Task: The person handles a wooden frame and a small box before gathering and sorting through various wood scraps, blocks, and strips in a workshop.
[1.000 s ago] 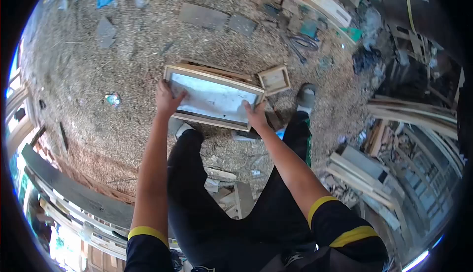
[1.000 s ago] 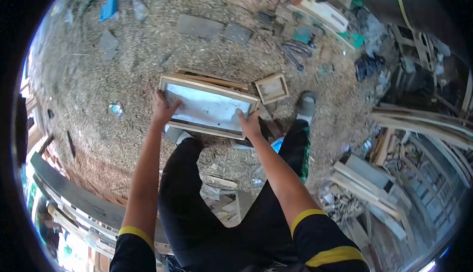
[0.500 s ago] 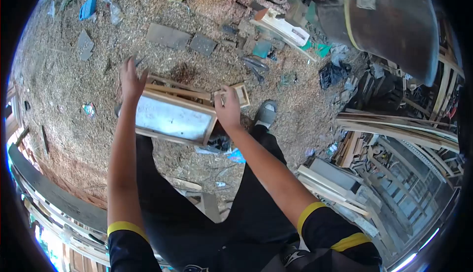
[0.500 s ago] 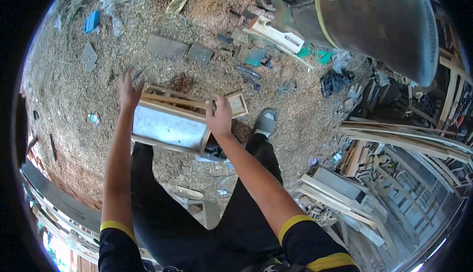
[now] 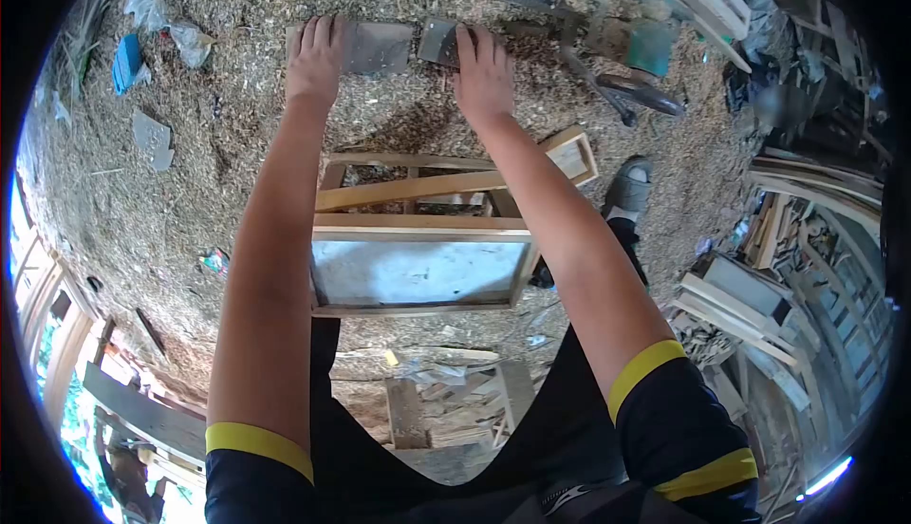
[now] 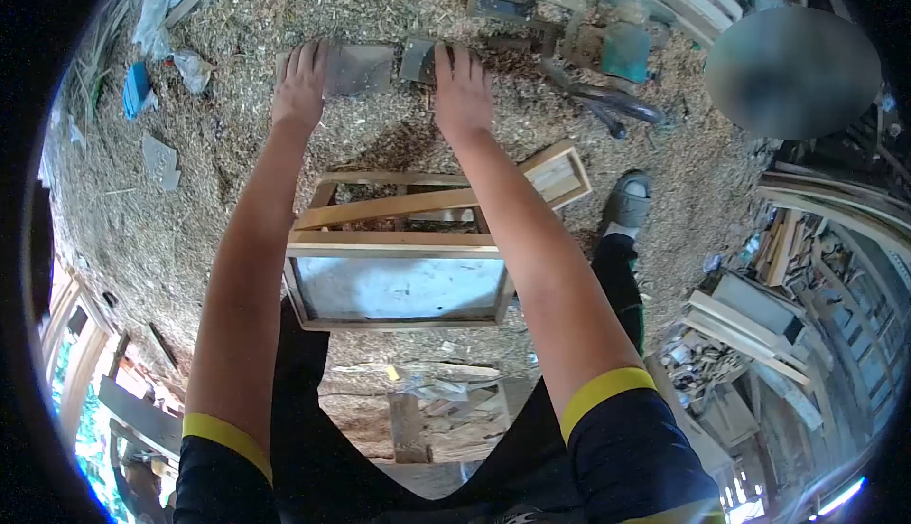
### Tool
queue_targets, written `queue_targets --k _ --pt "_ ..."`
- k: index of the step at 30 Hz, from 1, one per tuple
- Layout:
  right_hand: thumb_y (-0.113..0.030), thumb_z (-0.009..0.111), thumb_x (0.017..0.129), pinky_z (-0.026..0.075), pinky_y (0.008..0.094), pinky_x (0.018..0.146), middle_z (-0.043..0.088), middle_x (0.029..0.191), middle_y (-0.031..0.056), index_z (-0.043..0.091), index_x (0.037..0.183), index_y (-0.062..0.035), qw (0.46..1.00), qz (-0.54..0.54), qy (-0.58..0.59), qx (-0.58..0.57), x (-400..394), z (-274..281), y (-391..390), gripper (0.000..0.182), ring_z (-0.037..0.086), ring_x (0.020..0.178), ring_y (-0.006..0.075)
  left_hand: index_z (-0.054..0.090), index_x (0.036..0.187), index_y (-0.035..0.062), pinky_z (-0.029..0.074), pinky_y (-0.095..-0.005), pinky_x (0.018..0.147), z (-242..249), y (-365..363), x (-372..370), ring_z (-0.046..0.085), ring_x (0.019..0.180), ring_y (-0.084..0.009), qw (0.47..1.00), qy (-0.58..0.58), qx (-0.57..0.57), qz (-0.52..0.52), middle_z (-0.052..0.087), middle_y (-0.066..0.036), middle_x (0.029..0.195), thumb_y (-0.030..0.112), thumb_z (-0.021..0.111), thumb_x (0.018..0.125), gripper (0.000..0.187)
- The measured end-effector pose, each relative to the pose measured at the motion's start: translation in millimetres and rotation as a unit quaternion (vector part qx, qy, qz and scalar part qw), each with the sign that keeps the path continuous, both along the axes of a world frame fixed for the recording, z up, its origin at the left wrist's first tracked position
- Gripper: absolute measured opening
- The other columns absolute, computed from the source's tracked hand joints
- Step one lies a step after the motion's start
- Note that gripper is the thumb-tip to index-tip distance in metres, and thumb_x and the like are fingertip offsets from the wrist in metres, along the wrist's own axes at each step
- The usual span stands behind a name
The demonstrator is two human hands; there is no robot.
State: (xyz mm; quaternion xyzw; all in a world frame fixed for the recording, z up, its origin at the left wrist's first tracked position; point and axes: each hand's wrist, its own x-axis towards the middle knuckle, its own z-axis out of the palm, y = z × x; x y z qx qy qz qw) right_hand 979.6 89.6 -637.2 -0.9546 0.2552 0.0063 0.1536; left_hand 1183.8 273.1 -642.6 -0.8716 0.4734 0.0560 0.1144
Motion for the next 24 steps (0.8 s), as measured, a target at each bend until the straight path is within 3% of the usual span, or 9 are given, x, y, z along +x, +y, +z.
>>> queue_targets --k 6,8,11,14,16,17,19,21,24 --pt "-0.020 0.082 0.076 0.036 0.0477 0.105 0.046 0.136 0.0185 0.041 0.136 -0.0080 0.990 -0.056 0.111 -0.071 18.3 0.6 1.0 0.073 0.048 0.125 0.0356 0.041 0.143 0.0085 0.035 -0.0411 0.116 21.1 3.0 17.1 0.047 0.133 -0.0298 0.996 0.058 0.064 -0.016 0.050 -0.013 0.138 0.025 0.082 0.075 0.081" --pt "-0.023 0.085 0.073 0.040 0.0459 0.101 0.054 0.128 0.0181 0.039 0.133 -0.0061 0.992 -0.040 0.116 0.023 16.8 16.2 -5.8 0.077 0.052 0.123 0.0364 0.043 0.140 0.0083 0.038 -0.0418 0.114 46.5 0.9 17.3 0.051 0.130 -0.0306 0.997 0.071 0.038 -0.018 0.052 -0.014 0.135 0.030 0.085 0.072 0.082" --pt "-0.030 0.092 0.064 0.043 0.0471 0.101 0.057 0.123 0.0202 0.034 0.134 -0.0055 0.983 -0.108 0.070 0.130 0.4 40.9 -4.2 0.094 0.055 0.120 0.0388 0.048 0.132 0.0060 0.044 -0.0451 0.109 96.7 -1.5 3.5 0.055 0.126 -0.0340 0.965 0.197 0.135 0.108 0.056 -0.019 0.131 0.044 0.084 0.070 0.081" --pt "-0.033 0.088 0.076 0.052 0.0434 0.093 0.060 0.118 0.0226 0.034 0.131 0.0041 0.953 -0.165 -0.014 0.255 -32.7 76.0 2.5 0.086 0.063 0.107 0.0343 0.046 0.139 0.0018 0.044 -0.0472 0.108 135.4 5.0 -21.0 0.058 0.123 -0.0359 0.885 0.367 0.062 0.280 0.058 -0.023 0.133 0.062 0.078 0.074 0.094" --pt "-0.033 0.084 0.082 0.053 0.0397 0.091 0.059 0.122 0.0213 0.031 0.135 0.0073 0.866 -0.225 -0.096 0.436 -41.7 117.9 2.8 0.085 0.061 0.110 0.0284 0.045 0.142 -0.0043 0.050 -0.0463 0.099 139.6 13.8 -43.1 0.059 0.123 -0.0359 0.689 0.556 -0.133 0.444 0.059 -0.022 0.134 0.066 0.066 0.081 0.096" --pt "-0.033 0.082 0.085 0.052 0.0381 0.092 0.058 0.124 0.0208 0.029 0.138 0.0089 0.801 -0.241 -0.122 0.534 -46.1 152.3 2.6 0.086 0.060 0.112 0.0260 0.042 0.145 -0.0052 0.049 -0.0450 0.100 170.3 6.1 -61.5 0.058 0.123 -0.0354 0.664 0.561 -0.174 0.461 0.058 -0.022 0.135 0.066 0.064 0.083 0.097" --pt "-0.038 0.077 0.090 0.050 0.0371 0.089 0.061 0.119 0.0173 0.037 0.132 0.0061 0.772 -0.292 -0.116 0.552 -57.6 205.9 2.0 0.073 0.061 0.104 0.0227 0.038 0.150 -0.0044 0.046 -0.0410 0.104 194.6 -0.5 -98.9 0.057 0.124 -0.0331 0.596 0.609 -0.207 0.481 0.053 -0.020 0.141 0.061 0.058 0.092 0.089" --pt "-0.042 0.076 0.090 0.049 0.0364 0.092 0.061 0.120 0.0187 0.038 0.134 0.0072 0.785 -0.260 -0.150 0.542 -74.0 242.4 -7.2 0.076 0.061 0.107 0.0226 0.041 0.150 -0.0013 0.045 -0.0372 0.104 235.4 -23.2 -147.0 0.057 0.124 -0.0280 0.348 0.710 -0.328 0.517 0.052 -0.016 0.143 0.055 0.052 0.099 0.077" --pt "-0.045 0.074 0.090 0.048 0.0377 0.093 0.061 0.119 0.0203 0.047 0.130 0.0054 0.759 -0.270 -0.148 0.573 -89.4 305.0 -24.4 0.070 0.061 0.109 0.0256 0.043 0.150 0.0030 0.046 -0.0343 0.102 286.4 -44.5 -198.5 0.057 0.120 -0.0224 0.328 0.750 -0.390 0.422 0.055 -0.012 0.138 0.048 0.047 0.104 0.065"
